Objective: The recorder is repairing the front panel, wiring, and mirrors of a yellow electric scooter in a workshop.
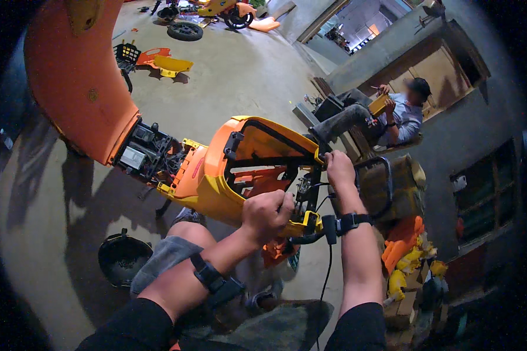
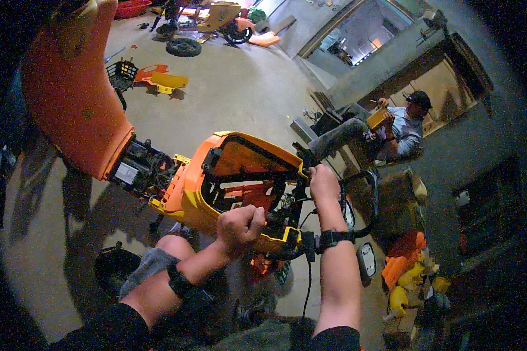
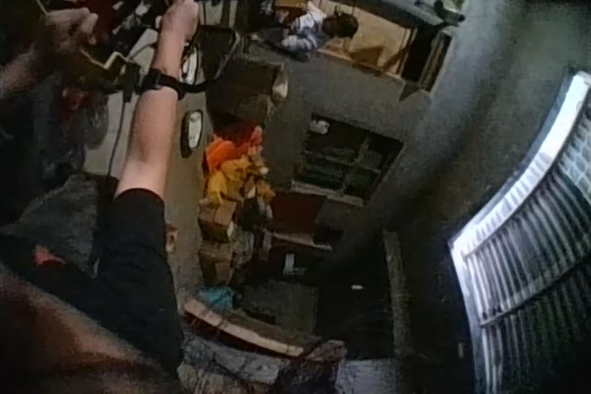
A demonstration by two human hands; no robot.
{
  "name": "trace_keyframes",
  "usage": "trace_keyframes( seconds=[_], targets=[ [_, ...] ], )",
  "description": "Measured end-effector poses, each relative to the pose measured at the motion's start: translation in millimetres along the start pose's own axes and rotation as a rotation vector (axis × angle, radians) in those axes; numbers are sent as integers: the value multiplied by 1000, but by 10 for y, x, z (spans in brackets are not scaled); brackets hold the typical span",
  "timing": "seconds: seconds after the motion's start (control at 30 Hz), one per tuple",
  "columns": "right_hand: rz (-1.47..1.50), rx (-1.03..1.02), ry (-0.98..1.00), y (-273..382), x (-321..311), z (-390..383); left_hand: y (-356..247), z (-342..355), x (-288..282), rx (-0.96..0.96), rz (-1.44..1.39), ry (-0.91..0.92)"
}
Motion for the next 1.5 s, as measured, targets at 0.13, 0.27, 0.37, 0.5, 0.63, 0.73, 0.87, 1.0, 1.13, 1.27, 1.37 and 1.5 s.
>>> trace_keyframes(
  seconds=[0.13,0.27,0.37,0.5,0.63,0.73,0.87,1.0,1.13,1.27,1.37,1.5],
  targets=[
    [166,-70,-27,-4,-68,-89,-5,-11,-2,-4,-5,-27],
    [105,-155,-48,-40,-4,-38,-3,-2,4,-16,-20,-49],
    [-32,-79,-22,39,11,-37,15,-10,16,-28,-6,-19],
    [-95,31,-18,59,17,-77,37,-15,1,-25,-15,0],
    [126,-98,-88,-25,-60,-112,15,-14,10,-28,-19,-12],
    [78,-175,-68,1,-78,-99,32,-4,2,-29,-17,-37],
    [4,-142,-62,92,-41,-80,23,19,-20,-64,-21,-47],
    [-1,-167,-44,69,22,-74,7,11,-48,-65,-27,-46],
    [-5,-98,-35,98,30,-85,41,-11,-63,-101,-60,-91],
    [-82,22,-13,110,8,-99,97,-48,-67,-116,-88,-153],
    [-115,55,-15,193,-24,-142,163,-69,-53,-136,-121,-201],
    [-17,75,-53,201,-79,-207,205,-80,-34,-204,-153,-179]
  ],
)
Point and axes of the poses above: each hand's wrist, its own z-axis towards the middle knuckle, its own x-axis out of the palm, y = z × x, the point moved 7 cm from there along z, towards the middle knuckle, and after that the axes turned 9 degrees about x, right-handed, at the moved point
